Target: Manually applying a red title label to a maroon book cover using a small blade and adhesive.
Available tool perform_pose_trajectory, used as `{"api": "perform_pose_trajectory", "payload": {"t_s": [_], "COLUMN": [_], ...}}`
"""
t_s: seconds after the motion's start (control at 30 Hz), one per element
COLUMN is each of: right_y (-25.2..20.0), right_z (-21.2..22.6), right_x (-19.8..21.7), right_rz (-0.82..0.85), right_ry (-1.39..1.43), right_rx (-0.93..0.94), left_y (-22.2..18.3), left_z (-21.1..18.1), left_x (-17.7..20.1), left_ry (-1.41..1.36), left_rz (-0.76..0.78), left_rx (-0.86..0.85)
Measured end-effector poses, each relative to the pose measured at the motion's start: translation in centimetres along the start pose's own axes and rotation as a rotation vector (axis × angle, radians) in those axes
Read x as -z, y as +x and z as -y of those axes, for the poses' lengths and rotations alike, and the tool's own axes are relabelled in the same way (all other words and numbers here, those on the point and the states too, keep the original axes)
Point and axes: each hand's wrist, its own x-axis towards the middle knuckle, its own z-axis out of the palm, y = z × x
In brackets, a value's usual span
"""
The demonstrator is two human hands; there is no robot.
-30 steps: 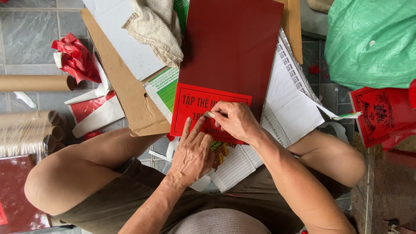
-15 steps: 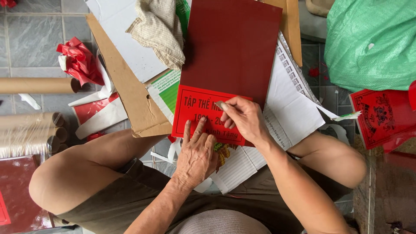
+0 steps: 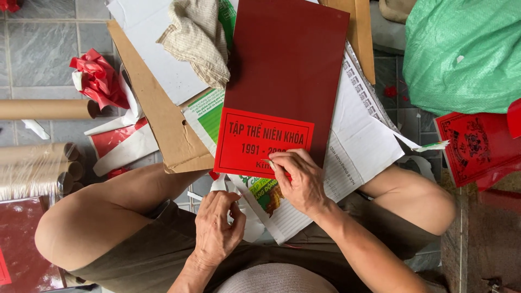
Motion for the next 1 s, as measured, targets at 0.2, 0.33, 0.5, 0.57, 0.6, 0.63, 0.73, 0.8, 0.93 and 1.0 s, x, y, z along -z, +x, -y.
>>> {"api": "perform_pose_trajectory", "payload": {"t_s": [0.2, 0.33, 0.5, 0.57, 0.6, 0.63, 0.73, 0.8, 0.93, 1.0], "right_y": [2.0, 1.9, 1.8, 1.7, 1.5, 1.4, 1.1, 1.2, -2.6, -5.2], "right_z": [2.0, 1.7, 1.4, 1.2, 1.3, 1.4, 1.7, 2.3, 3.6, 4.7], "right_x": [0.3, -0.3, -0.4, -0.4, -0.5, -0.6, -0.4, 0.0, -0.5, -0.6], "right_rz": [0.045, 0.113, 0.186, 0.178, 0.181, 0.173, 0.180, 0.215, 0.153, 0.086], "right_ry": [-0.042, -0.085, -0.180, -0.192, -0.189, -0.192, -0.209, -0.162, -0.058, 0.048], "right_rx": [0.122, 0.184, 0.207, 0.207, 0.210, 0.203, 0.195, 0.155, 0.098, 0.056], "left_y": [-0.1, 0.1, 0.1, 0.4, 0.3, 0.2, 0.7, 1.2, 0.9, 0.1], "left_z": [0.6, 1.1, 1.7, 2.1, 2.3, 2.3, 2.2, 2.0, 2.3, 3.2], "left_x": [0.0, -0.1, 0.2, 0.2, 0.4, 0.6, 0.9, 1.1, 1.4, 1.3], "left_ry": [-0.018, -0.018, -0.078, -0.116, -0.147, -0.145, -0.149, -0.169, -0.223, -0.237], "left_rz": [-0.039, -0.038, -0.101, -0.106, -0.110, -0.104, -0.091, -0.098, -0.085, -0.091], "left_rx": [0.113, 0.145, 0.218, 0.273, 0.345, 0.336, 0.462, 0.540, 0.570, 0.563]}}
